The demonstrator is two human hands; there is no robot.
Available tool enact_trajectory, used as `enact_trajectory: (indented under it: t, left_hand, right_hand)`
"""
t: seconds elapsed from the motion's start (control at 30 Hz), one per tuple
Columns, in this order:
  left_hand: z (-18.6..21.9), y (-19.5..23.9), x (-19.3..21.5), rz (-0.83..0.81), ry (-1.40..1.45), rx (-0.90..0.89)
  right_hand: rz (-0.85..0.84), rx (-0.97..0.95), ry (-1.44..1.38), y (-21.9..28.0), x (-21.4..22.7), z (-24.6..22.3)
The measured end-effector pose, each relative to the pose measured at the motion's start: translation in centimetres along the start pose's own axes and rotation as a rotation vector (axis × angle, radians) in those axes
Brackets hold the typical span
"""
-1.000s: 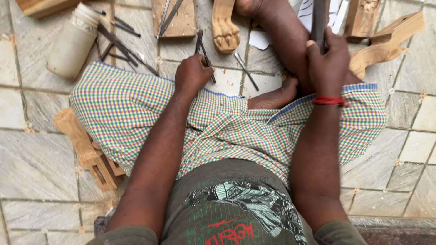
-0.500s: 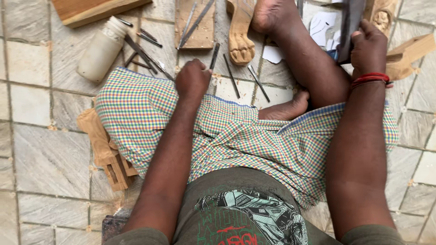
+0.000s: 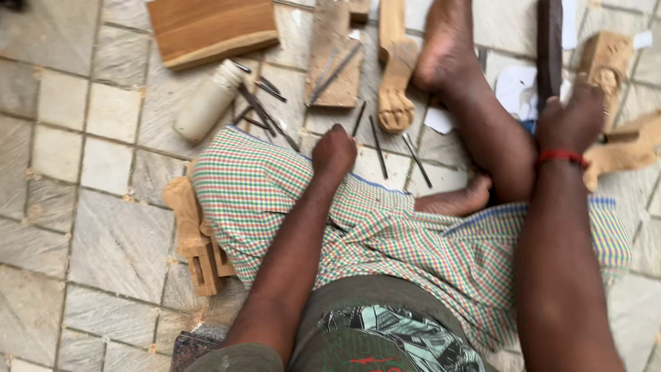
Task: The person sits on the floor and carves a small wooden piece shaped like a foot using various chisels and a wooden mallet. They repeatedly strike the chisels to shape the wood and occasionally apply a liquid from a bottle to the carving.
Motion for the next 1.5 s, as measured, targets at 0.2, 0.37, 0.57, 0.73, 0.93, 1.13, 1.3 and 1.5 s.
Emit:
enact_trajectory:
  t: [0.2,0.37,0.57,0.73,0.93,1.13,1.3,1.5]
  left_hand:
    - [2.7,3.8,0.8,-0.199,0.408,-0.114]
    - [8.5,10.7,3.9,-0.048,0.371,-0.451]
    - [10.6,13.9,7.3,0.086,0.458,-0.656]
    - [6.7,10.6,10.3,0.122,0.556,-0.438]
    - [-3.8,2.3,18.5,0.307,0.456,-0.278]
    - [-14.4,-5.8,23.3,0.355,-0.26,-0.04]
    - [-17.0,-9.3,21.4,0.198,-0.352,0.011]
    - [-17.1,-8.0,22.8,0.194,-0.119,-0.013]
  right_hand:
    - [-0.338,-0.257,-0.506,6.8,3.0,-9.3]
    - [-0.787,-0.687,-1.237,15.5,-0.2,-20.0]
    - [-0.466,-0.279,-0.833,12.0,1.0,-16.9]
    - [-0.563,-0.383,-0.55,11.6,-1.0,-12.5]
    - [-0.646,-0.185,-0.189,11.0,-4.0,-13.8]
    - [-0.503,-0.131,-0.309,11.0,-3.2,-16.5]
    - [-0.431,-0.055,-0.307,10.6,-0.7,-17.6]
    - [-0.36,-0.126,-0.555,10.3,2.4,-17.8]
Point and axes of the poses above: each hand's wrist, its own y-axis away from the middle knuckle, its own x-axis out of the back of the hand, z = x × y, the point moved 10 cm from there along -y, towards the middle knuckle, and after that the axes turned 6 degrees about z, right-handed, at the moved point
